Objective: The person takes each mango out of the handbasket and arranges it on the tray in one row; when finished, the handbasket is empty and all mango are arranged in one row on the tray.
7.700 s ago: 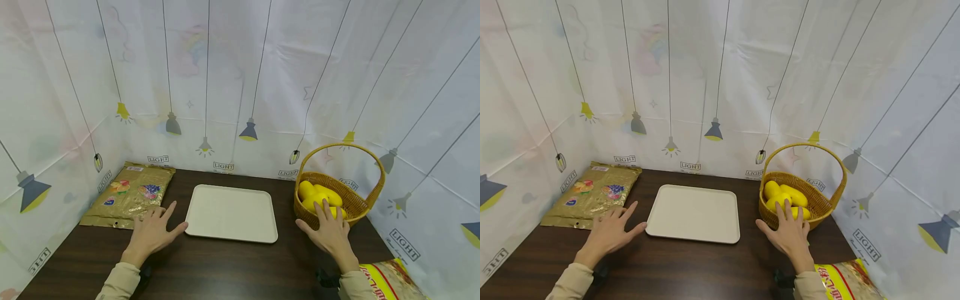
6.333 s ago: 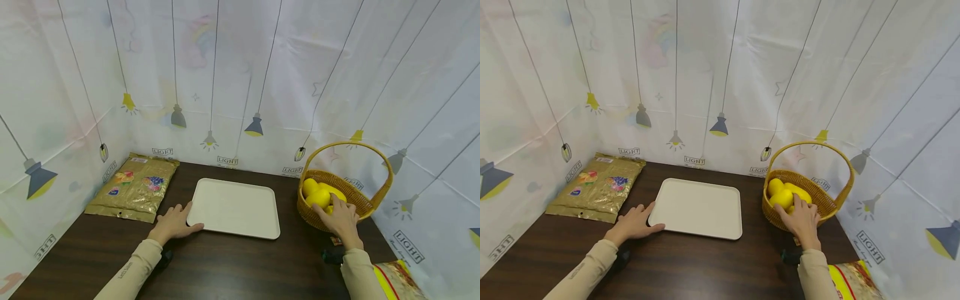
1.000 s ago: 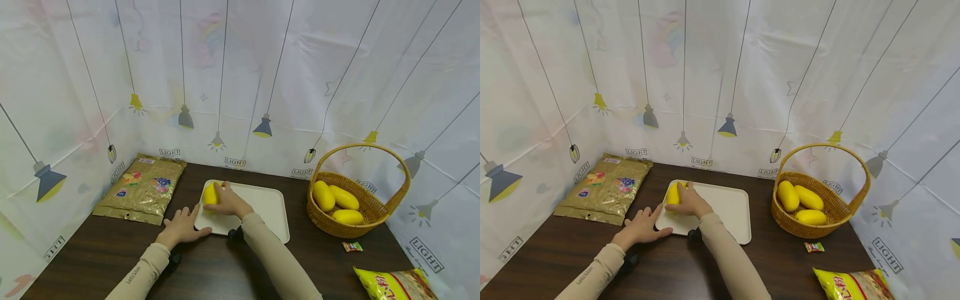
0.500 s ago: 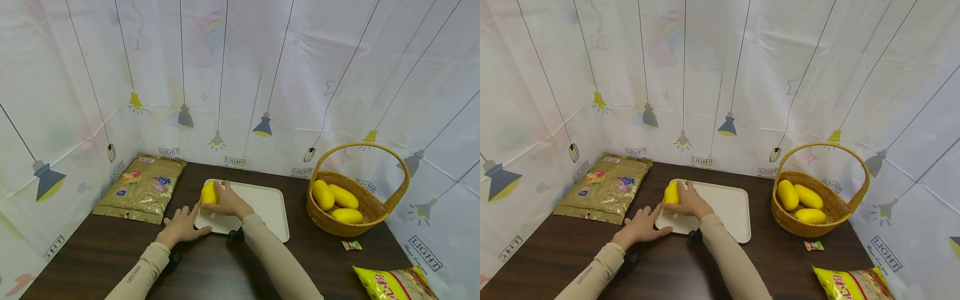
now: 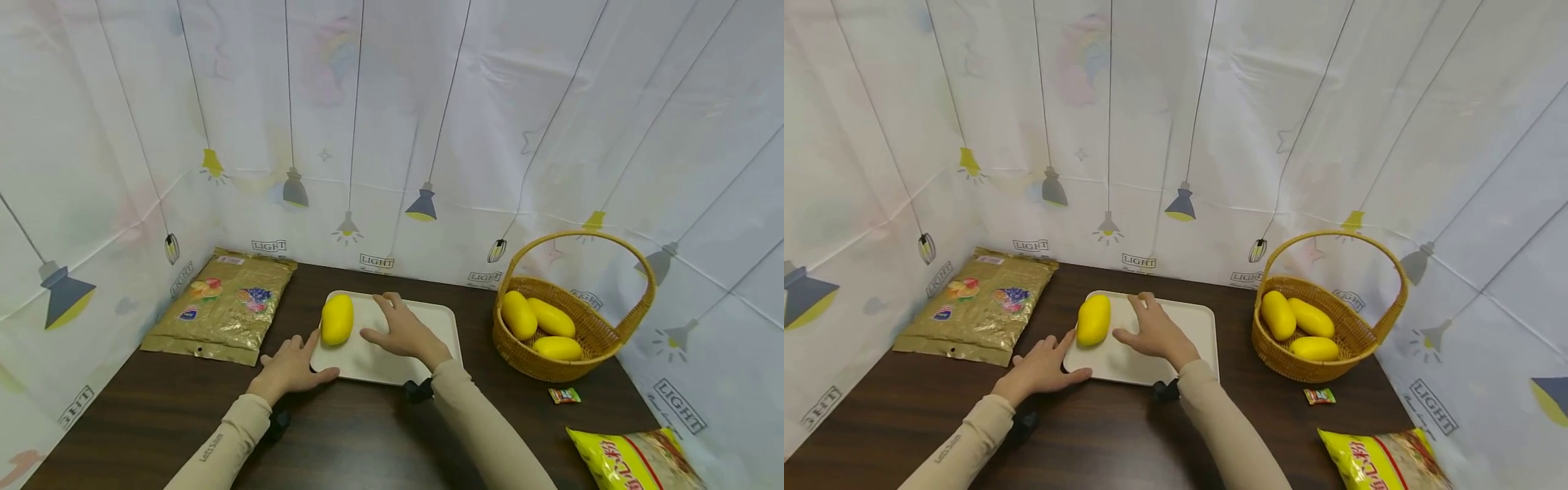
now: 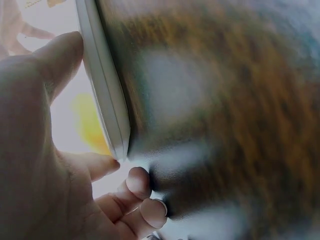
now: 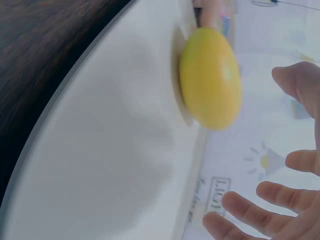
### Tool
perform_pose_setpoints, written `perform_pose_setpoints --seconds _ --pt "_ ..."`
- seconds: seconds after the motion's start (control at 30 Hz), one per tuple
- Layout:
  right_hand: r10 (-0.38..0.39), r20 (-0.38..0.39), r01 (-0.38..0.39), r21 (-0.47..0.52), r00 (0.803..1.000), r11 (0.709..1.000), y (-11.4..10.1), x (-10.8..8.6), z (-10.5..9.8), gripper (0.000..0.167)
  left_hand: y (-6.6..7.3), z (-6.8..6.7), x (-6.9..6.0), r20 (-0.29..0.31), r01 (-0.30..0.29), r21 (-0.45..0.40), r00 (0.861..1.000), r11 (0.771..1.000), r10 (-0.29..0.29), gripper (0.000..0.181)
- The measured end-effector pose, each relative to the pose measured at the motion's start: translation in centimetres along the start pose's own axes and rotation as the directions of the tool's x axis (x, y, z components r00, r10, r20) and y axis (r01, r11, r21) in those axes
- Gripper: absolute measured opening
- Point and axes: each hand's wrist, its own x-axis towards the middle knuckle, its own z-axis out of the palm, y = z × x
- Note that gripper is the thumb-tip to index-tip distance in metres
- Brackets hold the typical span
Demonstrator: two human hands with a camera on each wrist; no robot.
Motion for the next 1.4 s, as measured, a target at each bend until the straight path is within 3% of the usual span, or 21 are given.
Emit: perform_pose_setpoints --seconds 0.57,0.77,1.17,1.4 --pt "0.028 -0.139 -0.032 -0.026 0.990 0.999 6.3 -7.3 -5.7 0.078 -0.3 0.2 -0.2 -0.002 -0.013 -0.005 1.000 1.000 0.013 0.103" --pt "0.100 -0.206 -0.115 -0.065 0.973 0.991 9.8 -9.8 -7.9 0.078 -0.1 0.2 0.1 -0.006 -0.011 0.001 1.000 1.000 0.011 0.104" --pt "0.259 -0.241 -0.289 -0.096 0.935 0.952 14.7 -14.1 -11.6 0.085 -0.3 0.1 0.1 0.003 -0.013 0.001 1.000 1.000 0.013 0.104" --pt "0.359 -0.247 -0.404 -0.161 0.900 0.901 17.8 -15.7 -12.1 0.092 0.0 -0.1 -0.1 0.003 -0.014 -0.003 1.000 1.000 0.014 0.103"
